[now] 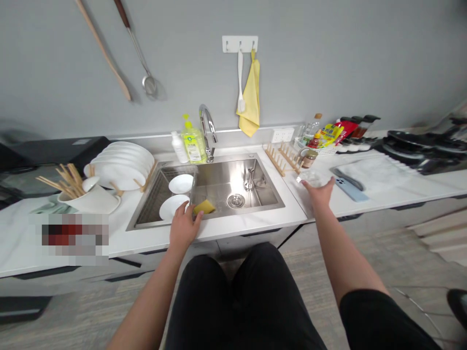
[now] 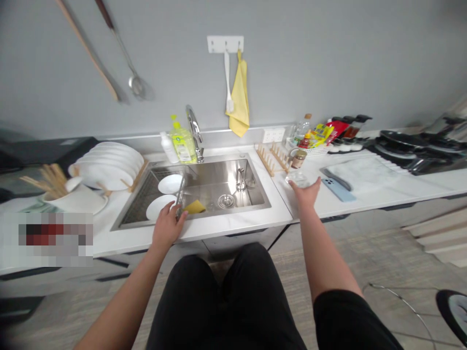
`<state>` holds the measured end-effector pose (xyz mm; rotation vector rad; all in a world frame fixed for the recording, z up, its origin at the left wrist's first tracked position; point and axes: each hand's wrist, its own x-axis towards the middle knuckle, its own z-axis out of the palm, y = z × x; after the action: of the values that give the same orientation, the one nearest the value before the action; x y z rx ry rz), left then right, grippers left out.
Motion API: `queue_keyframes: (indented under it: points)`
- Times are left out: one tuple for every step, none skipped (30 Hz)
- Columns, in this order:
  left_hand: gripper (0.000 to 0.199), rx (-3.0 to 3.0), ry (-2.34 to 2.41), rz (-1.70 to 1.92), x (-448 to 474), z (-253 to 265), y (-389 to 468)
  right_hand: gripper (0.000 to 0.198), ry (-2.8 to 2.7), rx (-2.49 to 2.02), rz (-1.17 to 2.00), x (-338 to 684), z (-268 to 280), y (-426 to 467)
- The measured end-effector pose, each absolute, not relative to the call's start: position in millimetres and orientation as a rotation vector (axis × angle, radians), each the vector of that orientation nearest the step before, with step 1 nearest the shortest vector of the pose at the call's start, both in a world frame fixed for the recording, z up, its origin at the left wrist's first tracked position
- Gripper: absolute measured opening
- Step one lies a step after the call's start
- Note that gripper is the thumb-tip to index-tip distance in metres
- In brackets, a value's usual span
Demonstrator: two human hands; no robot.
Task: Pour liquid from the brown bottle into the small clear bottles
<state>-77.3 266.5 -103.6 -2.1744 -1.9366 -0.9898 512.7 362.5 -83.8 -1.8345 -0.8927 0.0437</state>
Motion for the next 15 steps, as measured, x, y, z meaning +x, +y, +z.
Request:
queue_keyframes:
  points:
    - [0.049,-2.167,-1.930,-1.022,-77,-103,266,0.116,-0.856,-1.802,-0.009,501,-86,350]
    - [0.046,-2.163,-1.920,-1.061,-76,-102,265,0.101,-0.845,-1.767,-0.048,485,-89,336]
    - [0.044,-2.164,-1.902,-1.111,-75,-100,263,0.081,-0.887,-1.724,-0.050,464,-93,323]
    - [0.040,-2.168,-1.874,-1.176,-75,-98,261,0.063,-0.963,-1.670,0.003,438,-97,309]
    - [0.037,-2.167,-1.838,-1.259,-75,-96,258,0.049,-1.085,-1.610,0.126,410,-101,297]
    - [0.034,-2.152,-1.801,-1.354,-76,-93,253,0.041,-1.230,-1.538,0.277,379,-104,287]
    - [0.030,-2.112,-1.770,-1.455,-77,-89,246,0.038,-1.372,-1.448,0.429,349,-106,278]
    - [0.028,-2.045,-1.750,-1.553,-80,-85,237,0.037,-1.504,-1.341,0.577,320,-107,271]
    - [0.026,-1.957,-1.744,-1.635,-86,-80,226,0.038,-1.617,-1.238,0.711,295,-107,267]
    - [0.024,-1.857,-1.747,-1.698,-94,-75,213,0.039,-1.694,-1.152,0.825,274,-106,265]
    - [0.023,-1.760,-1.757,-1.737,-107,-69,199,0.041,-1.742,-1.091,0.909,259,-104,264]
    - [0.022,-1.669,-1.766,-1.757,-124,-62,185,0.042,-1.772,-1.054,0.972,249,-102,264]
    - [0.021,-1.576,-1.771,-1.764,-147,-55,171,0.044,-1.787,-1.040,1.018,243,-99,266]
    - [0.020,-1.490,-1.782,-1.758,-175,-49,158,0.046,-1.794,-1.041,1.053,242,-97,267]
    - [0.019,-1.362,-1.768,-1.762,-208,-43,148,0.049,-1.796,-1.051,1.084,243,-94,270]
